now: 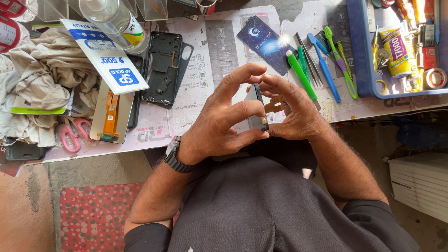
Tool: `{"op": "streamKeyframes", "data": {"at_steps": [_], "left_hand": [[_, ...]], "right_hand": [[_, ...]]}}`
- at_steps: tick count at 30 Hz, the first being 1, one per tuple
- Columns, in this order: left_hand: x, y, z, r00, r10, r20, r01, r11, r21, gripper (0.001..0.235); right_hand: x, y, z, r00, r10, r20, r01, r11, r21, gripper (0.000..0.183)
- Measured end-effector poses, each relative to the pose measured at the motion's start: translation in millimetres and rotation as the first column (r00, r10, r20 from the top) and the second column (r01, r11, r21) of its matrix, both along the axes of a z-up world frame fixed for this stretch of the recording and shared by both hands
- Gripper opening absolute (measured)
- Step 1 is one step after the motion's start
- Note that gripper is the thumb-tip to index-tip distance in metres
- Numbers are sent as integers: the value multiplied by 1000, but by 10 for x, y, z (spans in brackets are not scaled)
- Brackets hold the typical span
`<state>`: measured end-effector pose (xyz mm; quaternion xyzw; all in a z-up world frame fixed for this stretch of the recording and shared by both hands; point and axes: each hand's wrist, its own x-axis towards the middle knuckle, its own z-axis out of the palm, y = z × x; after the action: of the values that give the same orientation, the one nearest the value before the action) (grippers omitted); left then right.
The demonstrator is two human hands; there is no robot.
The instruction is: The person handles a disassembled smartphone, repeatedly pressing and adjusting internal components and ribbon cables with both hands. The person picks up a detached display assembly, compares it to the phone body, and continues manipulating internal parts without using tools.
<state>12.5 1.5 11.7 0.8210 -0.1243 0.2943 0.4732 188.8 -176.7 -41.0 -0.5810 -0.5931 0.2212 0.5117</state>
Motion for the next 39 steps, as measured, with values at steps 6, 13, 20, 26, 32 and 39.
{"op": "streamKeyframes", "data": {"at_steps": [6, 13, 20, 26, 32, 39], "left_hand": [[65, -3, 19, 999, -31, 9, 31, 1000, 4, 41], [103, -14, 24, 999, -32, -12, 32, 999, 29, 40], [195, 5, 68, 999, -7, -50, 4, 998, -58, 41], [290, 54, 236, 999, 11, -34, -16, 984, -175, 46], [117, 74, 173, 949, -152, -275, -4, 869, -494, 46], [-145, -77, 9, 942, 58, -330, -144, 959, -243, 56]], "right_hand": [[20, -16, -52, 996, 23, -83, -22, 1000, 14, 109], [45, -9, -154, 969, 73, -235, -60, 996, 62, 111], [141, 63, -58, 944, 134, -302, -105, 988, 110, 110], [77, 198, 185, 817, 205, -539, -172, 979, 112, 109], [-130, 52, 213, 641, 128, -757, -207, 978, -10, 107], [-398, -201, 59, 507, 49, -861, -276, 955, -108, 103]]}}
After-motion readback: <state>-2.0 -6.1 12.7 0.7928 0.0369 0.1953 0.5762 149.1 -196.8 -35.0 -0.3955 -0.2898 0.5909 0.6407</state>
